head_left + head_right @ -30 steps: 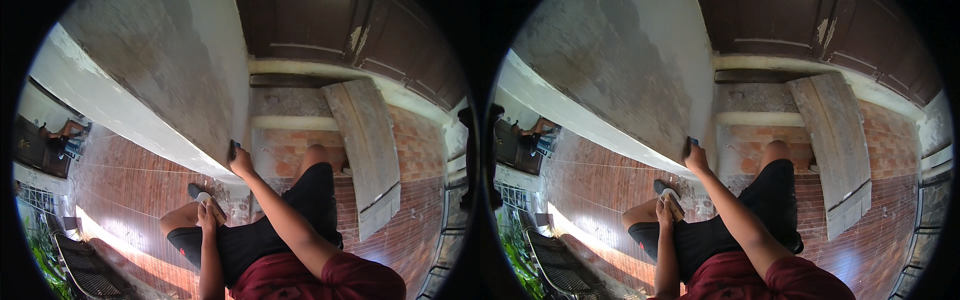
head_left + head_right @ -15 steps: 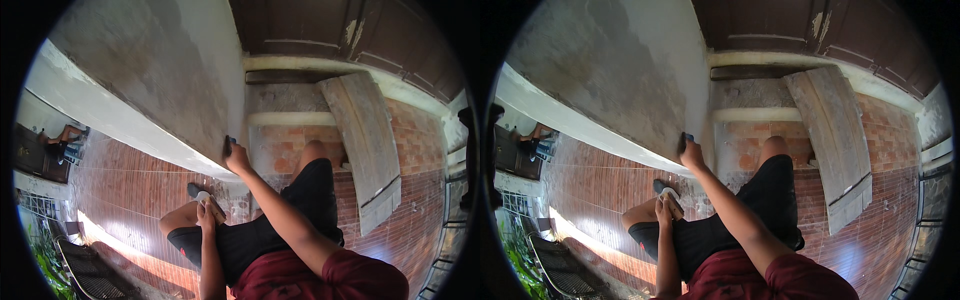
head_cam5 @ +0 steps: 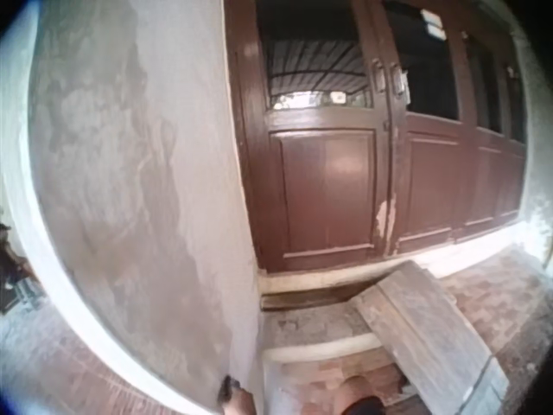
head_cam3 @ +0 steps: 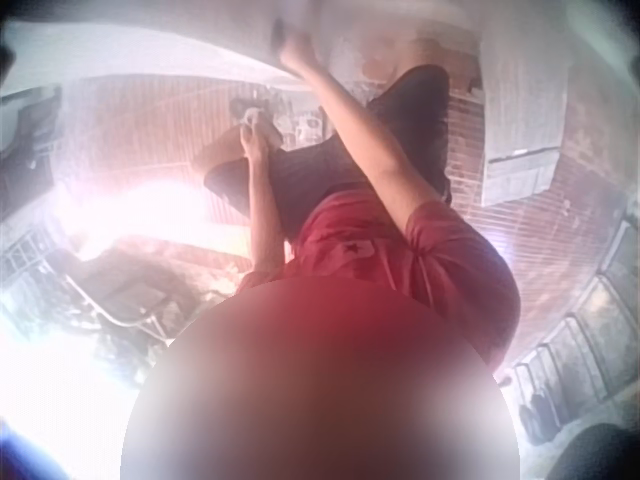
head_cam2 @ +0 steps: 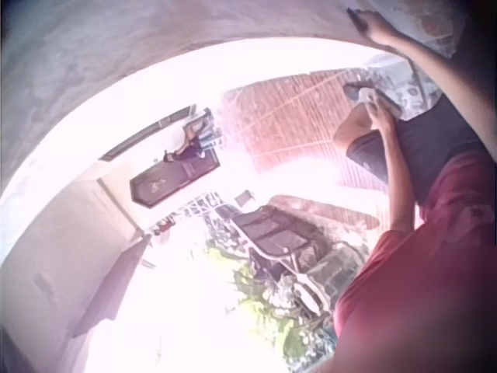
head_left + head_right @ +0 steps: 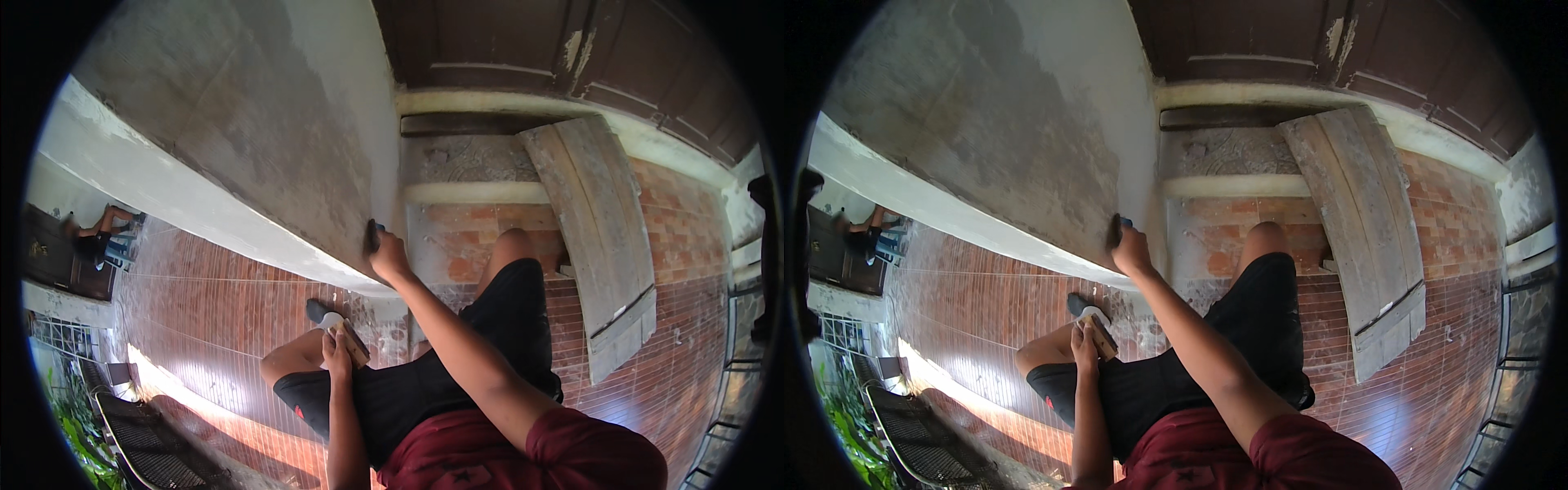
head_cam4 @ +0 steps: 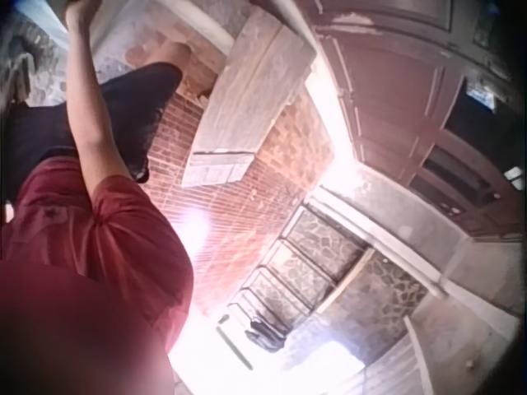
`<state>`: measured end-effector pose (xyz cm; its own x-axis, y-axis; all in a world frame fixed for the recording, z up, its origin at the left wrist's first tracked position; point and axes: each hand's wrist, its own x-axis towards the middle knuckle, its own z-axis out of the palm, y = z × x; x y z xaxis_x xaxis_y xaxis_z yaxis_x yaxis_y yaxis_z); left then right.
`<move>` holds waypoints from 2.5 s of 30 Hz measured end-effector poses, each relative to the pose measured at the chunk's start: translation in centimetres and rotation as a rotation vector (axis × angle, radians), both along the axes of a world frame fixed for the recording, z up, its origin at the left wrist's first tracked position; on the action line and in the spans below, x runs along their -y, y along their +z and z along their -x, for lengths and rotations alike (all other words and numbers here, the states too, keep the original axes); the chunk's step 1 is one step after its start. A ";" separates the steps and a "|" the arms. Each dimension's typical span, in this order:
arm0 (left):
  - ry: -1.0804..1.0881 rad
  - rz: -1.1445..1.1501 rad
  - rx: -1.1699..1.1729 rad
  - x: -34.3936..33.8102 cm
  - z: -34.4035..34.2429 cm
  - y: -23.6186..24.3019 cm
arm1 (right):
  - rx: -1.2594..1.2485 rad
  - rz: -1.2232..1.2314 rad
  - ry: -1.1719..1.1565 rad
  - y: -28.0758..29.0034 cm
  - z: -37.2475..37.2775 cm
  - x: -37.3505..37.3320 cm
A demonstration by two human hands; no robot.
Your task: The person sands a white pillar on a tiled porch using a sanding block. They repeatedly rub the block along the pillar's surface, occasionally switching hands and adjusting grip while debris falls to the floor.
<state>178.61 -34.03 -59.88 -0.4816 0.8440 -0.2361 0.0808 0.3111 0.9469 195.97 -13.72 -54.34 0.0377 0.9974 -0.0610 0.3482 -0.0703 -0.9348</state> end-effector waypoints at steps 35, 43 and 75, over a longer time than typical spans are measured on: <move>-0.011 -0.017 -0.061 0.7 0.6 -0.1 | -0.001 0.358 0.109 -7.5 -4.3 2.4; -0.046 0.019 -0.029 1.1 0.4 0.3 | 0.245 0.488 0.233 -13.5 -8.1 7.2; -0.099 0.165 0.495 -1.2 -4.8 1.7 | -0.384 0.604 0.220 -7.6 -9.8 9.3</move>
<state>183.37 -32.85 -58.21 -0.1984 0.8121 -0.5487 -0.3267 0.4731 0.8182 205.74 -23.00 -61.89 -0.2927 0.7682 -0.5693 0.0705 -0.5764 -0.8141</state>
